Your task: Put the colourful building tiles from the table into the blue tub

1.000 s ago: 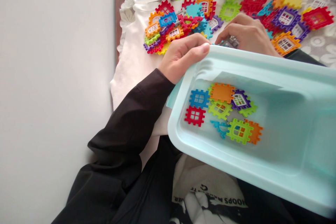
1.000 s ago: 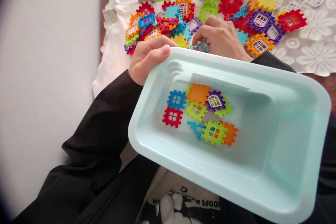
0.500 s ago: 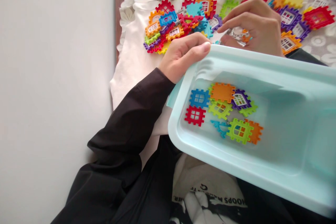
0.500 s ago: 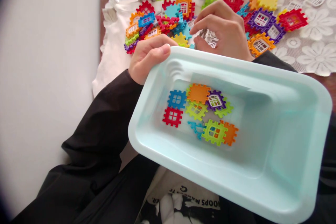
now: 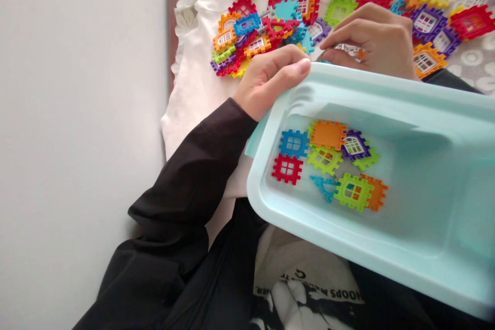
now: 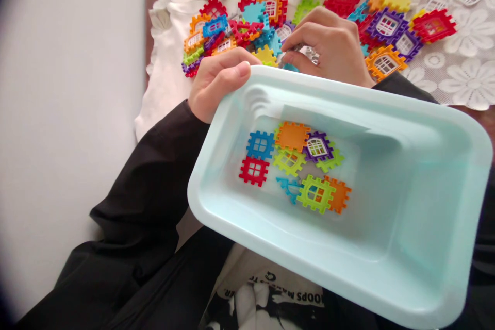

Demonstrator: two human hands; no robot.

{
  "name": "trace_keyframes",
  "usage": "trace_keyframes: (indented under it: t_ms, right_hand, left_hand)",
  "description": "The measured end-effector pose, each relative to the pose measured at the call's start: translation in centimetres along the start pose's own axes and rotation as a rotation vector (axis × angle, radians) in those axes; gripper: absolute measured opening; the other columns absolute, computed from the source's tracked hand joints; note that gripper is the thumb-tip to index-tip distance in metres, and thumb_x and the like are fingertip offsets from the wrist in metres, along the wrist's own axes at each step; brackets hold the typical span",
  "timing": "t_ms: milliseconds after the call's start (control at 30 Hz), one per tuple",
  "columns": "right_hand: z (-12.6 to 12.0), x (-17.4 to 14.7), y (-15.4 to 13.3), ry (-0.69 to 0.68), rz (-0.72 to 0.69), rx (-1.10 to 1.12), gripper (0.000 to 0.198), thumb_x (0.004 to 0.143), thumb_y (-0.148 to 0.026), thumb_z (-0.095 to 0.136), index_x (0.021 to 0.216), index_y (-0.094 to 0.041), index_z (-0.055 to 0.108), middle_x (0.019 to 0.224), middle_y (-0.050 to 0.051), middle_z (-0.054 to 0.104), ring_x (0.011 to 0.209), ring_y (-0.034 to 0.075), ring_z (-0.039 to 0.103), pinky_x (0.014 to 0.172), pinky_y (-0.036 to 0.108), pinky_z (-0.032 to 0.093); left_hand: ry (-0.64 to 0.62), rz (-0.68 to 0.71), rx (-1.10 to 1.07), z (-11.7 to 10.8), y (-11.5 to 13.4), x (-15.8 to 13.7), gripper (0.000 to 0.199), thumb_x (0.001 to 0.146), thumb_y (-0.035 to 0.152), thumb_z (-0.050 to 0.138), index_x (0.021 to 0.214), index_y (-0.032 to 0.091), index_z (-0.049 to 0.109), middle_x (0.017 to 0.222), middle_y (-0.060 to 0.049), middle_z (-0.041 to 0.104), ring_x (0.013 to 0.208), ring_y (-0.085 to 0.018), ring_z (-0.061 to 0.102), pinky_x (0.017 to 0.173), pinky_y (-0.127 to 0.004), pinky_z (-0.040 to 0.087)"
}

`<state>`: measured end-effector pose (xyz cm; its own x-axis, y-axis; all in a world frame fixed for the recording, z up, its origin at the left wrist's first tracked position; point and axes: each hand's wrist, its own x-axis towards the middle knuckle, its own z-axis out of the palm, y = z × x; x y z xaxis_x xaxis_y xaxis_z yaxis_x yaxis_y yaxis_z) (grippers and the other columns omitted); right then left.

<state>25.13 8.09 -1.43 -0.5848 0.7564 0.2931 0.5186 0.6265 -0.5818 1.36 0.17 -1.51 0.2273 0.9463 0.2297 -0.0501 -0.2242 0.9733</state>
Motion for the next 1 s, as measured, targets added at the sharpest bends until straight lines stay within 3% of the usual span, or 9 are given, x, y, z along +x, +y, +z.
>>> trace_keyframes:
  t_ms: [133, 200, 267, 367, 500, 633, 767, 933, 1000]
  right_hand:
    - [0.7, 0.1, 0.2, 0.137, -0.005, 0.051, 0.022, 0.1, -0.045, 0.066, 0.113, -0.043, 0.083, 0.112, 0.001, 0.074, 0.109, 0.03, 0.073, 0.099, 0.053, 0.065]
    - [0.7, 0.0, 0.0, 0.171, -0.004, -0.004, 0.023, 0.1, -0.043, 0.064, 0.11, -0.035, 0.083, 0.108, 0.004, 0.074, 0.106, 0.03, 0.074, 0.1, 0.053, 0.064]
    - [0.4, -0.1, -0.2, 0.149, 0.035, -0.092, 0.027, 0.106, -0.049, 0.059, 0.115, -0.037, 0.081, 0.118, 0.004, 0.073, 0.114, 0.029, 0.072, 0.105, 0.049, 0.063]
    - [-0.1, -0.1, -0.2, 0.194, 0.088, -0.082, 0.028, 0.107, -0.056, 0.057, 0.116, -0.038, 0.077, 0.123, 0.003, 0.071, 0.114, 0.029, 0.071, 0.096, 0.042, 0.066]
    - [0.0, 0.2, 0.2, 0.321, 0.144, 0.178, 0.03, 0.102, -0.063, 0.057, 0.107, -0.035, 0.066, 0.106, 0.004, 0.07, 0.089, 0.028, 0.07, 0.079, 0.043, 0.064]
    - [0.2, 0.5, -0.7, 0.395, 0.25, 0.474, 0.029, 0.094, -0.061, 0.056, 0.095, -0.032, 0.052, 0.097, 0.007, 0.056, 0.079, 0.027, 0.062, 0.069, 0.041, 0.06]
    - [-0.8, 0.1, -1.7, 0.258, 0.257, 0.642, 0.022, 0.096, -0.053, 0.049, 0.086, -0.033, 0.047, 0.088, 0.007, 0.046, 0.077, 0.029, 0.056, 0.075, 0.045, 0.063]
    - [-1.9, -0.6, -1.5, -0.148, 0.063, 0.714, 0.021, 0.102, -0.053, 0.057, 0.086, -0.048, 0.07, 0.097, -0.004, 0.066, 0.088, 0.032, 0.064, 0.086, 0.052, 0.063]
    - [-1.8, -0.7, -1.4, -0.193, 0.021, 0.685, 0.025, 0.103, -0.054, 0.055, 0.087, -0.052, 0.073, 0.098, -0.007, 0.07, 0.09, 0.033, 0.066, 0.089, 0.055, 0.063]
  left_hand:
    - [-0.01, -0.019, 0.006, 0.0, 0.1, 0.0, 0.042, 0.101, 0.057, 0.069, 0.089, 0.018, 0.075, 0.078, -0.004, 0.063, 0.065, -0.016, 0.049, 0.062, -0.034, 0.039]
    - [-0.009, -0.039, 0.015, 0.0, 0.3, 0.0, 0.042, 0.099, 0.059, 0.071, 0.088, 0.018, 0.074, 0.078, -0.003, 0.064, 0.066, -0.016, 0.05, 0.06, -0.033, 0.038]
    - [0.0, -0.055, 0.024, 0.1, 0.5, -0.1, 0.042, 0.099, 0.059, 0.071, 0.089, 0.019, 0.074, 0.077, -0.003, 0.063, 0.066, -0.016, 0.049, 0.061, -0.033, 0.038]
    - [0.005, -0.038, 0.017, 0.1, 0.3, -0.1, 0.04, 0.102, 0.057, 0.069, 0.09, 0.019, 0.075, 0.077, -0.003, 0.062, 0.065, -0.016, 0.048, 0.064, -0.034, 0.04]
    - [0.004, 0.047, 0.015, 0.1, -0.1, 0.1, 0.04, 0.104, 0.055, 0.067, 0.085, 0.02, 0.075, 0.078, -0.003, 0.061, 0.068, -0.016, 0.049, 0.066, -0.034, 0.042]
    - [-0.001, 0.006, 0.017, 0.1, 0.0, 0.1, 0.039, 0.102, 0.055, 0.069, 0.087, 0.02, 0.075, 0.08, -0.003, 0.063, 0.069, -0.017, 0.05, 0.064, -0.035, 0.039]
    - [0.002, 0.004, 0.0, 0.2, 0.4, 0.0, 0.04, 0.101, 0.054, 0.07, 0.086, 0.018, 0.074, 0.079, -0.003, 0.062, 0.067, -0.015, 0.05, 0.063, -0.034, 0.036]
    - [0.002, -0.05, 0.004, 0.3, 0.6, -0.1, 0.039, 0.102, 0.052, 0.068, 0.088, 0.016, 0.074, 0.077, -0.003, 0.063, 0.066, -0.015, 0.05, 0.059, -0.033, 0.033]
    - [-0.002, -0.033, -0.011, 0.3, 0.6, -0.1, 0.04, 0.103, 0.052, 0.067, 0.088, 0.016, 0.074, 0.078, -0.003, 0.064, 0.067, -0.015, 0.051, 0.06, -0.033, 0.034]
